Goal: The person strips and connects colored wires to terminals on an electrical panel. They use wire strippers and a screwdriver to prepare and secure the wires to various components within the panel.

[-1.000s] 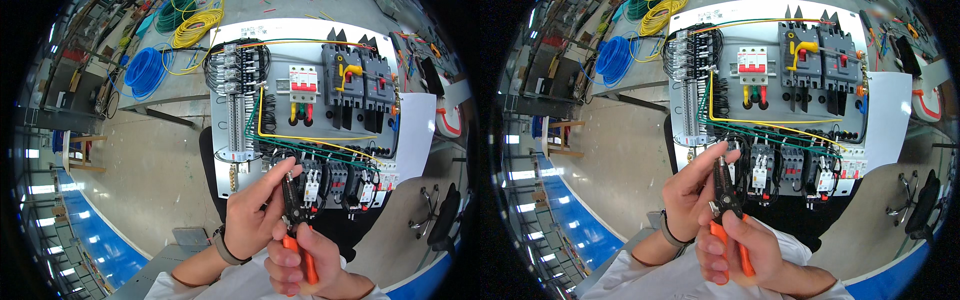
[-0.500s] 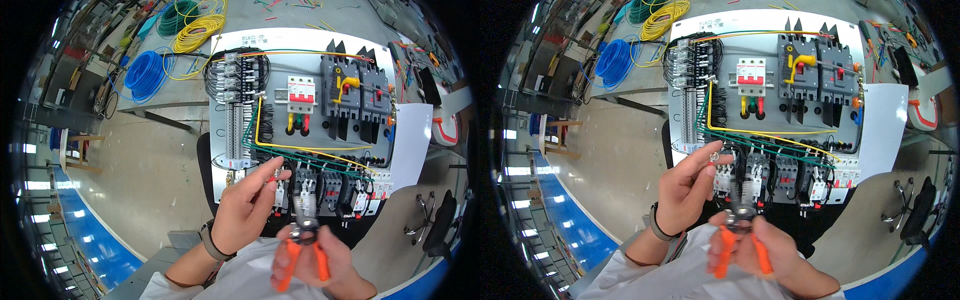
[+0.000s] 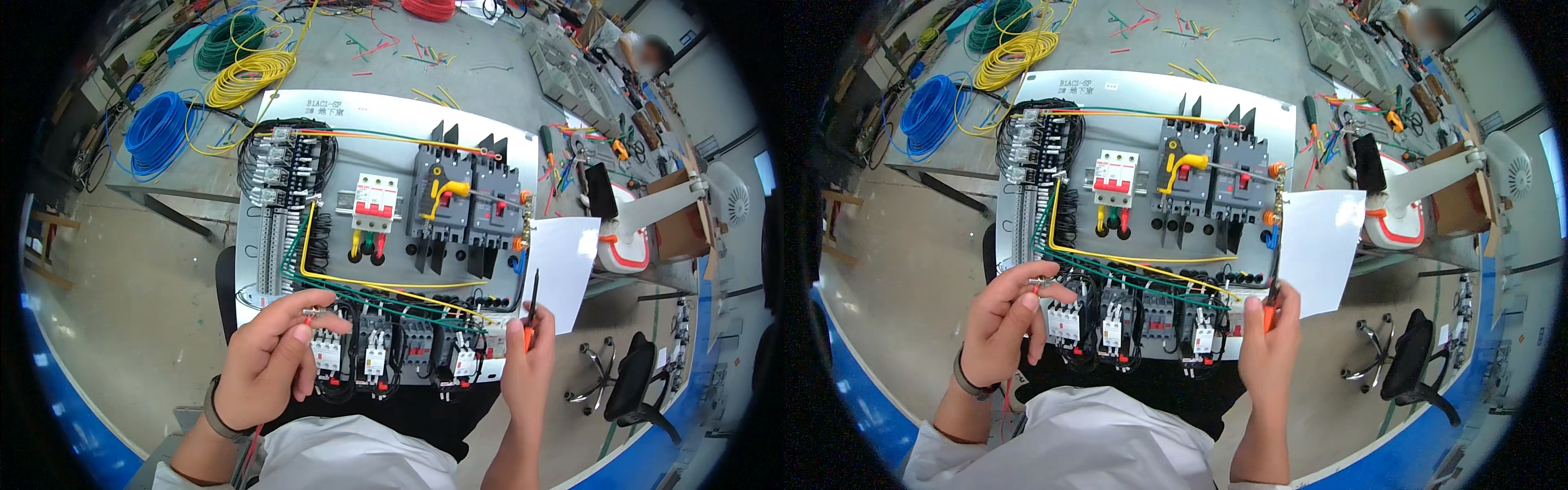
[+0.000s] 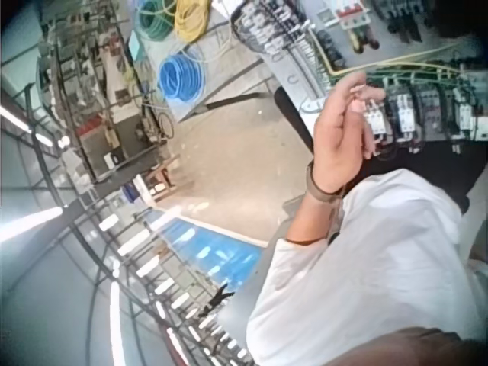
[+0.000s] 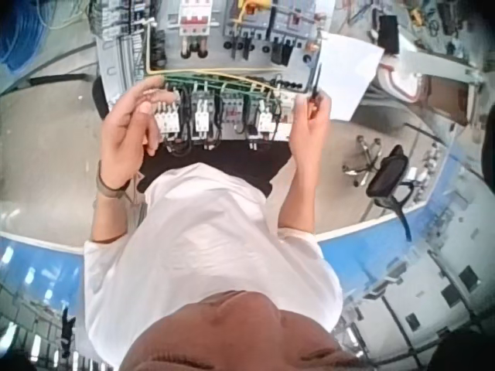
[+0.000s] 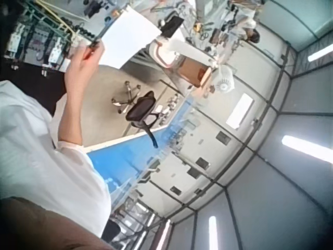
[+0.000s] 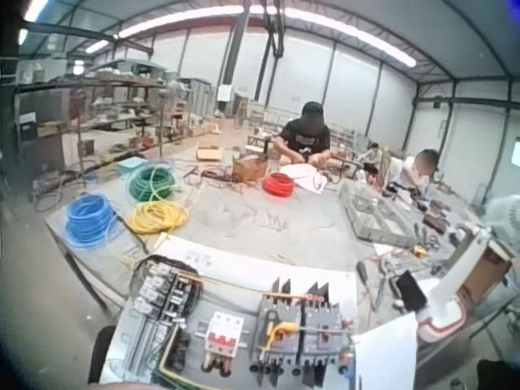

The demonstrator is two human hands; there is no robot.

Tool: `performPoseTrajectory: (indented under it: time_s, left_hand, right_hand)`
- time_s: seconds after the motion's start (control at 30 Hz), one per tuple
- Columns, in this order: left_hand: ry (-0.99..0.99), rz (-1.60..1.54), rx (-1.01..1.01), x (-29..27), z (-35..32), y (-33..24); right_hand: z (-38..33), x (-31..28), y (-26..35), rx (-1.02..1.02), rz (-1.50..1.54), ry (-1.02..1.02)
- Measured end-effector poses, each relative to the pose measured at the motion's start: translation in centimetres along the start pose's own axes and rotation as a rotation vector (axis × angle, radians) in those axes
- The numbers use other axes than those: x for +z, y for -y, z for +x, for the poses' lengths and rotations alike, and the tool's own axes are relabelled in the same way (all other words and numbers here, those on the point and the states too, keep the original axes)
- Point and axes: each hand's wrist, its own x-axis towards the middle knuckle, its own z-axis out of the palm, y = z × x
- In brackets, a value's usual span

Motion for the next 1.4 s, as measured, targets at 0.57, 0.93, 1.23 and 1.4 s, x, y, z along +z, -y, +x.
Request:
performPoseTrajectory:
  time_s: [0.57, 0.93, 1.23, 1.4]
  left_hand:
    - [0.116, -0.449, -0.147, -2.7, 0.6, -0.6]
    - [0.173, -0.294, -0.142, -3.2, 0.2, 0.7]
    - [0.001, -0.077, -0.037, -2.3, -1.0, 2.2]
    - [-0.139, 0.128, 0.026, -2.4, -0.7, 3.8]
  right_hand:
    - [-1.5, -0.6, 7.0, -0.54, 0.337, 0.133]
    - [-5.2, 2.3, 17.5, -1.246, 0.309, 0.431]
    - [0.2, 9.5, 13.7, -0.803, 0.015, 0.8]
    - [1.9, 11.8, 12.6, -0.702, 0.03, 0.95]
